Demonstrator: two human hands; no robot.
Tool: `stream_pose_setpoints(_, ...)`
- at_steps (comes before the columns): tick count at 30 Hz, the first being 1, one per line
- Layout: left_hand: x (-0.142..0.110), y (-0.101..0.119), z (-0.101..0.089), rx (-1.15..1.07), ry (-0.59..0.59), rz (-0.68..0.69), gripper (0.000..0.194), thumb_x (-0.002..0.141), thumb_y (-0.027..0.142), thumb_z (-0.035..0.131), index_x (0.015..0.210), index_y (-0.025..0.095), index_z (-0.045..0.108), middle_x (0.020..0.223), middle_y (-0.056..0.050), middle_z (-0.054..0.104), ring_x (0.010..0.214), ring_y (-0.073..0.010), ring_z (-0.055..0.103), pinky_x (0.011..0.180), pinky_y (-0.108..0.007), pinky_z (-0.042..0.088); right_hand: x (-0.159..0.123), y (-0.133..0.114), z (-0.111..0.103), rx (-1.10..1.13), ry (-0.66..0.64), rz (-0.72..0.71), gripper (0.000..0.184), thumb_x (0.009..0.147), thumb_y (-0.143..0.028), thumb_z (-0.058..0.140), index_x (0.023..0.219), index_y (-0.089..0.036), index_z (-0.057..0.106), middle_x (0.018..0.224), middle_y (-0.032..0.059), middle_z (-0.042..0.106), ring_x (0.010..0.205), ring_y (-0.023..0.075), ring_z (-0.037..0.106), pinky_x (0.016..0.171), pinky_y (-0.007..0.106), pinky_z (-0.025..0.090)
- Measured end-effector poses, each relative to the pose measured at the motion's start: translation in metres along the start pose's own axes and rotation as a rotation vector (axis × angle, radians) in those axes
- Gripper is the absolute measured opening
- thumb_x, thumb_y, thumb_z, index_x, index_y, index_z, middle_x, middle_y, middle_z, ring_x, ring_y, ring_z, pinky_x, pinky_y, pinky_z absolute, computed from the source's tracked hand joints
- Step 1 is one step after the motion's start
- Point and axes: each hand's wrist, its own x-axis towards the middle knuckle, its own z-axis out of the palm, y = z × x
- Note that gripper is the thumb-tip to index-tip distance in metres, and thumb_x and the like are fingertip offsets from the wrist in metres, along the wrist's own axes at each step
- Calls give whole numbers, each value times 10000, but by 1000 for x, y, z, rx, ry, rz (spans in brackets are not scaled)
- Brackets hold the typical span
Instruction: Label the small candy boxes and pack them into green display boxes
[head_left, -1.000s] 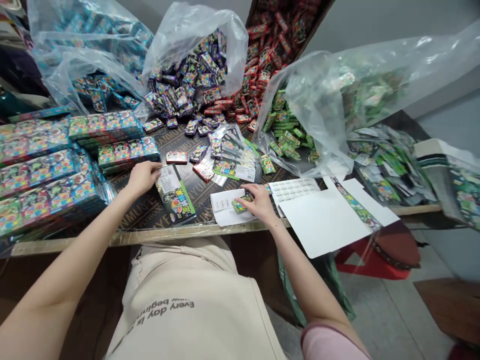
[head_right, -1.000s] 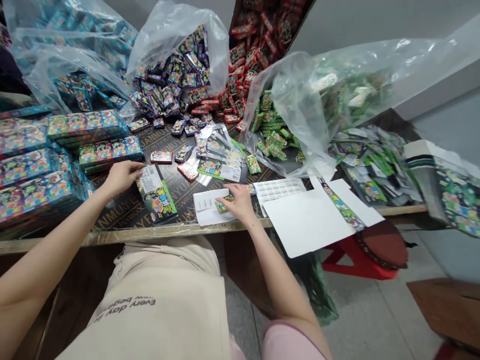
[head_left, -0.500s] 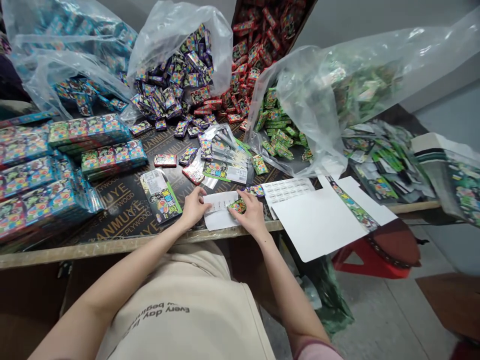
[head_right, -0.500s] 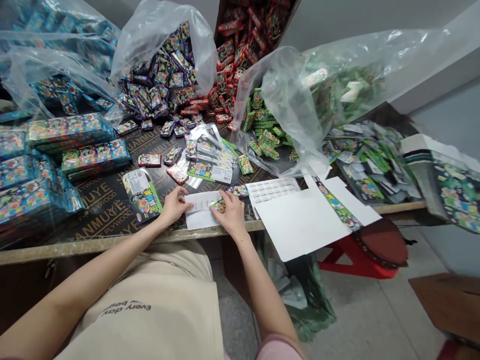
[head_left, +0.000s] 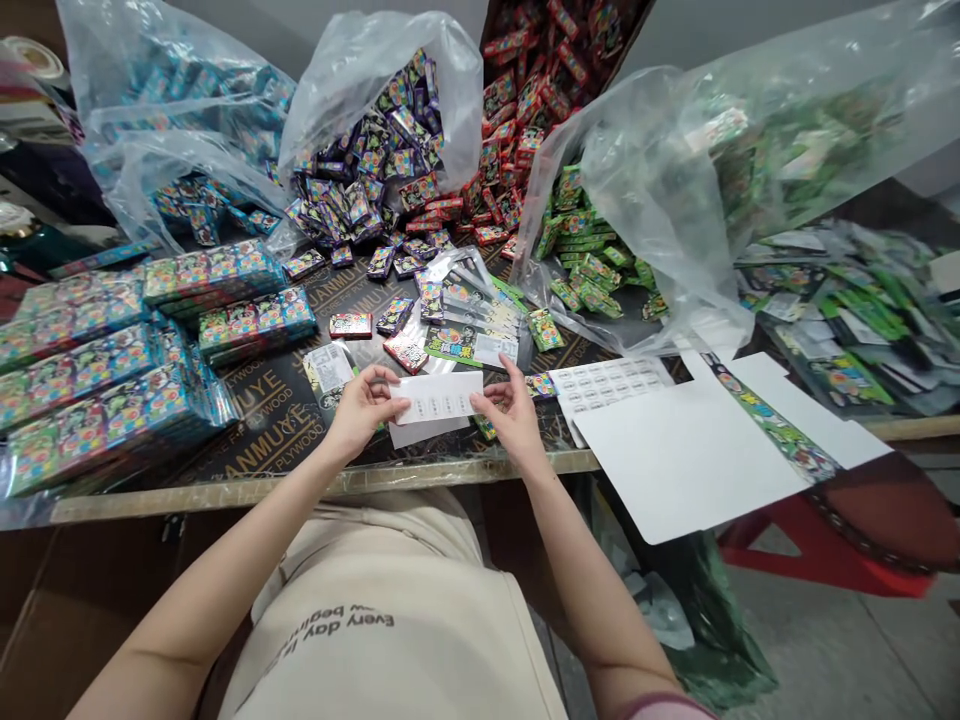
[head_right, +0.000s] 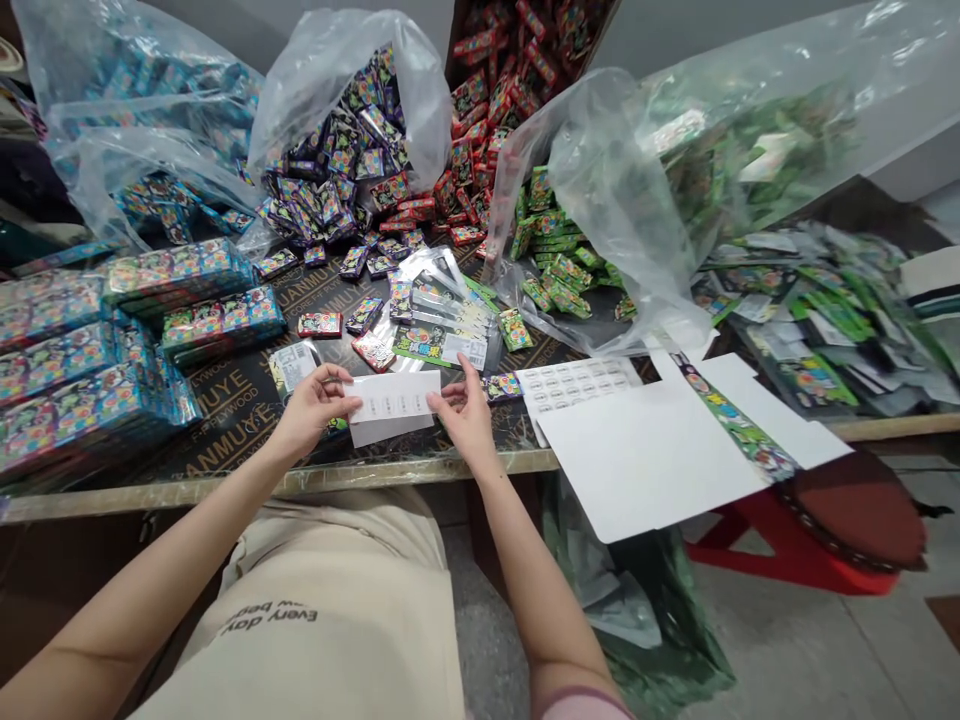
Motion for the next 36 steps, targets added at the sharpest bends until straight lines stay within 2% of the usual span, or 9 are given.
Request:
stream_pose_setpoints(4,-2,-3,-3,17,2,45,347,525,266,843,730,157,585,544,43,576,468,-79,540,452,-174,466,-6,-9,5,195,-123,36,635,720,-311,734,1289,-294,452,696,-63,583,637,132,537,608,257,465)
stream_pose_setpoints(10,-7,0,-2,-16,-30,-8,333,500,266,865,767,142,710,750,-35,695,611,-135,619,526,-242,540,-14,-24,8,219,-187,2,193,707,-305,749,856,-241,647,745,-33,599,654,116,532,597,238,456)
stream_pose_setpoints(15,-10,2,-3,30,10,37,286,478,239,871,710,141,736,607,-25,676,509,-129,595,500,-246,521,-14,-29,7,217,-194,85,252,594,-283,821,811,-224,707,739,-16,664,654,132,574,650,281,492)
stream_pose_setpoints(19,-13,1,-5,160,52,122,247,550,238,832,757,131,750,602,-22,672,511,-118,580,507,-226,482,-16,-36,9,112,-143,109,260,602,-268,793,847,-207,728,774,2,693,640,129,579,630,273,480)
stream_pose_setpoints(24,-17,5,-7,482,103,259,139,724,285,722,756,151,742,653,-22,659,593,-123,555,583,-246,442,-22,-52,11,-208,-58,-67,112,744,-274,676,803,-196,730,733,15,647,639,136,550,635,286,448)
stream_pose_setpoints(29,-27,24,-9,759,134,472,121,751,320,713,721,208,749,789,-25,570,807,-164,534,746,-281,418,-29,-71,7,-409,8,-303,78,760,-280,681,723,-217,707,885,43,611,904,200,566,828,342,441)
stream_pose_setpoints(31,-32,32,-10,725,76,448,148,761,322,692,695,196,734,818,-27,572,828,-166,541,770,-281,413,-32,-76,5,-334,-78,-244,111,784,-302,661,732,-205,678,858,37,631,848,187,577,769,316,450)
stream_pose_setpoints(33,-35,38,-9,663,-2,366,190,777,321,654,669,172,703,762,-21,597,777,-157,549,747,-273,409,-36,-80,4,-234,-167,-125,158,808,-334,639,742,-191,652,731,11,623,670,141,548,622,262,427)
stream_pose_setpoints(36,-39,41,-10,590,-65,198,230,774,349,627,665,151,670,657,-8,615,666,-138,529,651,-250,387,-40,-82,4,-145,-187,-39,182,787,-356,665,743,-181,646,666,-9,606,568,105,491,528,227,374)
